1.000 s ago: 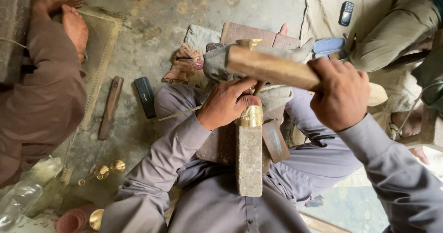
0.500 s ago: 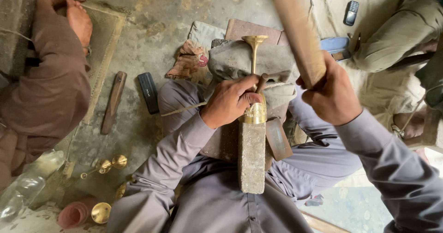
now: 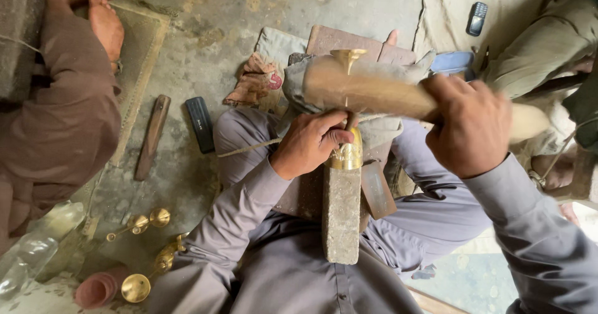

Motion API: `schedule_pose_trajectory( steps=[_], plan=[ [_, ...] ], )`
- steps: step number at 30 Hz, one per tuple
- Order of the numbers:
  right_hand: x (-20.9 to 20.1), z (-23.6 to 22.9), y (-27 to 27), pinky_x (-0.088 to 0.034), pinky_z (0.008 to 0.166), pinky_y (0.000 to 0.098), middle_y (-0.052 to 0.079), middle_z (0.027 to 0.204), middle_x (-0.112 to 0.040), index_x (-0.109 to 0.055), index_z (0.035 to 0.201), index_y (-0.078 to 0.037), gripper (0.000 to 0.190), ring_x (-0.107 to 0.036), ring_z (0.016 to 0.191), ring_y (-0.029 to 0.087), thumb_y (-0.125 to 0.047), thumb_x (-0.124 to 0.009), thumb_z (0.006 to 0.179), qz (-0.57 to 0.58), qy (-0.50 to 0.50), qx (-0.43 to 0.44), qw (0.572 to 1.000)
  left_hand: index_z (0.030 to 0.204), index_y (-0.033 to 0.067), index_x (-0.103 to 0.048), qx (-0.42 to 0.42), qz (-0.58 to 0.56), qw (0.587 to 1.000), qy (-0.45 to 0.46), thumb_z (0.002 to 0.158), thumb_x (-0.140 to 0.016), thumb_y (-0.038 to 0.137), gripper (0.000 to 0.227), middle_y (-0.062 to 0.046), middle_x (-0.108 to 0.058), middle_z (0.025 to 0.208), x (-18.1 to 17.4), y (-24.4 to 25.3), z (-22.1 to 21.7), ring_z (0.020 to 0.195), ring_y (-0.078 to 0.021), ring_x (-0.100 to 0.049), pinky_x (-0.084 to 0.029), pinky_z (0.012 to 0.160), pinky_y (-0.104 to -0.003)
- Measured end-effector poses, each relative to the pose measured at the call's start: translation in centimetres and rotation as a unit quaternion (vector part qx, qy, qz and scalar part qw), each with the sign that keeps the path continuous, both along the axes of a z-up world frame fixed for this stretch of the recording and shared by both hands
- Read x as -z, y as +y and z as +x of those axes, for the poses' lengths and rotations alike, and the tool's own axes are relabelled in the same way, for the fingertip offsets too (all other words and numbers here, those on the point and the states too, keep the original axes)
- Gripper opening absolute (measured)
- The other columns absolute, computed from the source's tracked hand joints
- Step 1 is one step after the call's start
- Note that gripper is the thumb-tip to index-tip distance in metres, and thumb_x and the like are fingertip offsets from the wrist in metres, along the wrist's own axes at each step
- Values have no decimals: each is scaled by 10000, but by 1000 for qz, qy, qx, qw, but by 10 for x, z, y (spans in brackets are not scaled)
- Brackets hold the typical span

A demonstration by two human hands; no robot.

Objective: The person sits on the floor and uses a wooden mallet to repeatedly strike a metal chisel held against a brass goblet. The goblet is placed on a stone block to stabilize it during the shaping process.

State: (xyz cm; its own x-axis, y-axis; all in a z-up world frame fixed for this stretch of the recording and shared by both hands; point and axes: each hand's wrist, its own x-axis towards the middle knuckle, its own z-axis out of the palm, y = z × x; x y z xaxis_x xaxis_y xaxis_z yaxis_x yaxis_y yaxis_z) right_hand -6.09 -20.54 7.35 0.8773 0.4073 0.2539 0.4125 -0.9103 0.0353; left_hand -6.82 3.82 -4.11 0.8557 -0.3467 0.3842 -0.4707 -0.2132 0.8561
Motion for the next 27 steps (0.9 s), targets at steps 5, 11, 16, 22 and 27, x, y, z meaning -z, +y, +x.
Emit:
schedule_pose_trajectory(
  steps=[5,11,16,22,27],
  plan=[
    [10,0,-6,-447,714,471,142,907,-639,-617,1139,-73,337,-627,823,361,13,-621,813,148,79,21,986,1143,43,-626,-3,-17,999,38,979,-699,281,298,-98,-751,927,-2,2,-4,798,-252,-759,-566,688,-364],
    [-5,-2,9,-417,761,460,118,855,-656,-625,1077,-71,254,-594,749,316,26,-636,843,62,70,37,995,1118,40,-628,5,-15,1000,27,1007,-692,290,282,-107,-750,938,10,4,-7,812,-245,-754,-560,686,-362],
    [-29,-23,16,-434,642,470,124,841,-675,-648,1070,-72,341,-617,702,331,9,-664,739,16,-5,29,999,1065,67,-628,4,-38,991,130,1024,-698,300,247,-85,-780,902,20,13,-2,758,-174,-772,-588,643,-325],
    [-6,-72,-4,-557,849,364,129,1053,-708,-591,1247,-15,403,-710,965,243,52,-703,866,338,73,128,930,1215,40,-537,54,-139,971,186,1002,-709,264,354,-111,-745,1007,5,31,27,896,-175,-774,-668,735,-288],
    [44,-109,-35,-558,912,297,101,1116,-692,-559,1321,35,516,-679,1037,153,88,-692,826,552,111,270,781,1227,88,-614,166,-18,979,117,945,-738,253,350,-63,-789,887,-9,13,47,768,-129,-777,-630,655,-283]
  ],
)
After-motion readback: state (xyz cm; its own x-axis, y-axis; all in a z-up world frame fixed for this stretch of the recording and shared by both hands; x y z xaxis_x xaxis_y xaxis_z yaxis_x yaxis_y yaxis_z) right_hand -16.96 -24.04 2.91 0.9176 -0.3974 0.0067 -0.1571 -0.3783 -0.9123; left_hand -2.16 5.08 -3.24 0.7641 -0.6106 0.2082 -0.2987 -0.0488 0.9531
